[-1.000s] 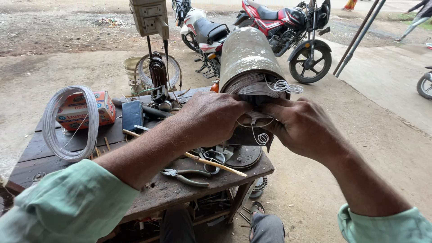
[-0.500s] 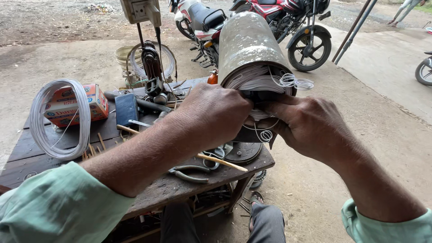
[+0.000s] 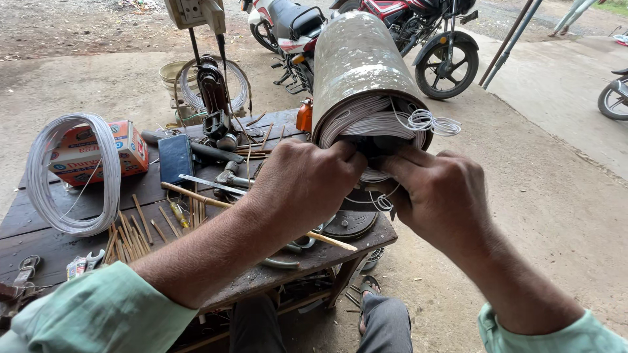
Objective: The person winds white wire onto a large horizontal drum spool mounted on a workbench, feeding and guiding loops of wire from a coil by hand and rotating the drum to build up the winding. They adjust the wire bundle inside the drum, use a wooden stick to help pack the wire, and finally pick up pliers to work on the wound wire.
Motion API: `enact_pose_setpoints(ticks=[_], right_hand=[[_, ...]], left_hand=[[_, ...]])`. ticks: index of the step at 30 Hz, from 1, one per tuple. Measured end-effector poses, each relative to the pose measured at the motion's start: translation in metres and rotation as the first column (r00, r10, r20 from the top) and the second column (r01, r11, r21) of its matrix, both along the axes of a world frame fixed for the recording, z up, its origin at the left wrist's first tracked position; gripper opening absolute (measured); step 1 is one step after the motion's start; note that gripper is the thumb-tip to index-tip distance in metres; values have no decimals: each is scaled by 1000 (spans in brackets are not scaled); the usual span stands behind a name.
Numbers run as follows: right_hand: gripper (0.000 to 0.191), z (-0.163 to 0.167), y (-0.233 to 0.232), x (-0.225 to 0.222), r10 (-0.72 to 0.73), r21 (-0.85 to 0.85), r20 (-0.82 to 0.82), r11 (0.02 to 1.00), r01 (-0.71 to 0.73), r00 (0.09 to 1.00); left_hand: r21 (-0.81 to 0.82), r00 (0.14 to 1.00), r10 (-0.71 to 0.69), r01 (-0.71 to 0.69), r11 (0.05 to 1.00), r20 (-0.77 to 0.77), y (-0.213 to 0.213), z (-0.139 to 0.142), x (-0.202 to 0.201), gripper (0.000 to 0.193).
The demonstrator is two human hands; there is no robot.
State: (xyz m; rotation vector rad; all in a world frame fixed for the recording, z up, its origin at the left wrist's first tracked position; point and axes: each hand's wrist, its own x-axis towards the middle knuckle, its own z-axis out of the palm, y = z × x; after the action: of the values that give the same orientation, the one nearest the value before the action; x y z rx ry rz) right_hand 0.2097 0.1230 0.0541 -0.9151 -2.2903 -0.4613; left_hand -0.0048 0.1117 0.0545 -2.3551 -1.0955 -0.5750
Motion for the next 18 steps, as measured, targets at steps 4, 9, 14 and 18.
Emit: enact_pose_setpoints(ticks=[4, 9, 14, 18], right_hand=[[36, -9, 3, -3, -22, 99, -4, 995, 22, 1000], [37, 0, -5, -1, 0, -9, -3, 1000, 0, 1000], [27, 15, -9, 1, 26, -157, -16, 987, -28, 1000], [27, 13, -4, 1, 32, -155, -37, 987, -37, 999]], left_hand=[[172, 999, -44, 44, 984, -4, 2, -6, -5, 28], [-157, 990, -107, 121, 980, 95, 0, 8, -11, 26], [-298, 985, -52, 100, 949, 164, -8, 23, -8, 23], [-357, 991, 75, -31, 934, 110, -6, 25, -2, 15]])
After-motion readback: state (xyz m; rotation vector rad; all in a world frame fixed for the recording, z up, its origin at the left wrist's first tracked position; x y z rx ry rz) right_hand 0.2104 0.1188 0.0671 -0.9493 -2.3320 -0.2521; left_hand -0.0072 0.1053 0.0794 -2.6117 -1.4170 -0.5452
